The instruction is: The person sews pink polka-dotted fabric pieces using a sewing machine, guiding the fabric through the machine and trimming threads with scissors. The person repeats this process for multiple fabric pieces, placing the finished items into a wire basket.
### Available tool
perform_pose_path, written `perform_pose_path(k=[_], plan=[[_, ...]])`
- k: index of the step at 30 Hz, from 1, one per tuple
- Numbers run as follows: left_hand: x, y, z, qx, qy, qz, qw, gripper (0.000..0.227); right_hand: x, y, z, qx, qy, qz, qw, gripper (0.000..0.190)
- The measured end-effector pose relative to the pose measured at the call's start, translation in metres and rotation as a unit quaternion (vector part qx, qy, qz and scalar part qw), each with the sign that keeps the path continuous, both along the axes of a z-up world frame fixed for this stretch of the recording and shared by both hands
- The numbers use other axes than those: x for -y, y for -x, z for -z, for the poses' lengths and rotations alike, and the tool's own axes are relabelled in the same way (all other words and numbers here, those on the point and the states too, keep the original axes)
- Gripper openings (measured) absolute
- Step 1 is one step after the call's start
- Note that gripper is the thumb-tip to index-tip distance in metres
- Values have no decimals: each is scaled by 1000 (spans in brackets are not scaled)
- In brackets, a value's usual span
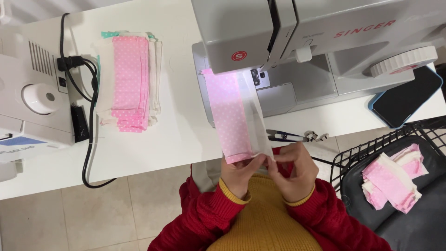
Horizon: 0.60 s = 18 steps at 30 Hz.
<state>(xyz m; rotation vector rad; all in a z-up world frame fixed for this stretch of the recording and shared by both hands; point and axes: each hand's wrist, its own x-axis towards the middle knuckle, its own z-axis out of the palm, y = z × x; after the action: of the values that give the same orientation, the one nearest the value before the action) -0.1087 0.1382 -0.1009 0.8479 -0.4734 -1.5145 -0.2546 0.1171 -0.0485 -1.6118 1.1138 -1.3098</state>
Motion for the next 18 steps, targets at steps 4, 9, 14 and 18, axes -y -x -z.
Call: perform_pose_path(k=[4, 9, 14, 18], plan=[[-4, -1, 8, 74, 2, 4, 997, 23, 2, -1, -5, -184, 163, 31, 969, 32], [-5, -6, 3, 70, 20, -8, 997, 22, 7, -6, -19, -233, 204, 4, 951, 40], [-7, -9, 0, 64, 40, 3, 997, 21, 7, -4, -16, -251, 221, -4, 942, 40], [-8, -10, 8, 57, 39, 8, 998, 16, 7, -1, -14, -261, 226, -4, 939, 39]])
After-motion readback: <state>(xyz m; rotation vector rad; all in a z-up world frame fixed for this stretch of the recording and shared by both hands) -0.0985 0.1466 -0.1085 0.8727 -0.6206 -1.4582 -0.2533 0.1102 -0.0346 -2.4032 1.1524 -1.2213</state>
